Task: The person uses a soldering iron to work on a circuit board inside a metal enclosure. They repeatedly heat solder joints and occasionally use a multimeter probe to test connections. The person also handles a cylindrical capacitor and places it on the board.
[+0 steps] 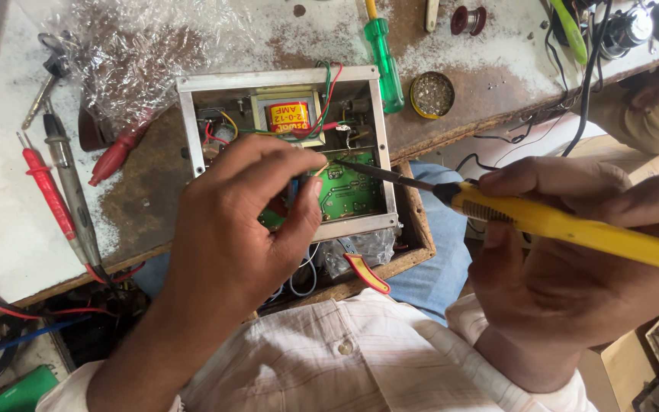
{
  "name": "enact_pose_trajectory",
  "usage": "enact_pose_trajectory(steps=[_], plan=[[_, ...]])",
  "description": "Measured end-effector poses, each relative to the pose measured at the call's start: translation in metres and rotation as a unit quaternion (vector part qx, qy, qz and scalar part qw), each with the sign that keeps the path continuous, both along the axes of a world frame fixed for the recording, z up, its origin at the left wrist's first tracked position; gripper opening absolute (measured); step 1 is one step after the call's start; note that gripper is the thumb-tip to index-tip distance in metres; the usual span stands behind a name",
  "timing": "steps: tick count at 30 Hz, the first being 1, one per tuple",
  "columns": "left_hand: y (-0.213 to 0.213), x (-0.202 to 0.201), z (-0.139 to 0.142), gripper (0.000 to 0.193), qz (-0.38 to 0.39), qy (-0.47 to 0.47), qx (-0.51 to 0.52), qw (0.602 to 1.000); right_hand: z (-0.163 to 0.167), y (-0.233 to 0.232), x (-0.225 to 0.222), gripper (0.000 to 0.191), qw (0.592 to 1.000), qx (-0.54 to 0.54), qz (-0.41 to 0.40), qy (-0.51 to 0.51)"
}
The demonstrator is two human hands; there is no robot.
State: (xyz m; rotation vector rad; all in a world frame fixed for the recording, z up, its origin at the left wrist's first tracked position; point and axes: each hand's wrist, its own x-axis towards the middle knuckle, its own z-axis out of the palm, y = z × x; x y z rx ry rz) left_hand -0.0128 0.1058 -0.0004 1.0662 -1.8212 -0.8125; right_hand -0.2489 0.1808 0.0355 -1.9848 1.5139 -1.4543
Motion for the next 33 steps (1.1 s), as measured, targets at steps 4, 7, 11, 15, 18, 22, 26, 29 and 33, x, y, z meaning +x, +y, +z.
enact_pose_trajectory(steps=[4, 7, 11, 15, 18, 22, 26, 29, 33], plan=[[0.0, 0.001, -0.002, 0.016, -0.018, 0.007, 0.003, 1.0, -0.003, -0.001, 0.003, 0.042, 0.999, -0.015, -0.032, 0.02], [-0.001, 0.002, -0.002, 0.019, -0.018, 0.005, -0.015, 1.0, -0.007, -0.002, 0.004, 0.039, 0.997, -0.041, -0.033, 0.05], [-0.003, 0.007, 0.0, 0.041, -0.066, -0.004, 0.03, 0.997, -0.014, -0.001, 0.002, 0.041, 0.997, -0.056, -0.037, 0.029], [-0.005, 0.011, 0.002, 0.057, -0.096, -0.031, 0.022, 0.995, -0.02, 0.009, 0.0, 0.041, 0.999, -0.041, -0.008, -0.017], [-0.006, 0.012, 0.002, 0.055, -0.111, -0.026, 0.035, 0.993, -0.022, 0.008, -0.003, 0.04, 0.998, -0.056, -0.018, 0.006], [-0.005, 0.012, 0.001, 0.054, -0.113, -0.023, 0.026, 0.993, -0.019, 0.005, -0.008, 0.043, 0.994, -0.072, -0.055, 0.059], [-0.004, 0.012, 0.001, 0.054, -0.106, -0.022, 0.013, 0.994, -0.02, 0.001, -0.009, 0.044, 0.997, -0.07, -0.027, 0.036], [-0.004, 0.011, 0.002, 0.051, -0.103, -0.007, 0.033, 0.994, -0.025, 0.002, -0.008, 0.044, 0.997, -0.069, -0.02, 0.0], [-0.005, 0.01, 0.002, 0.05, -0.105, -0.003, 0.036, 0.994, -0.026, 0.002, -0.013, 0.046, 0.998, -0.064, -0.015, -0.001]])
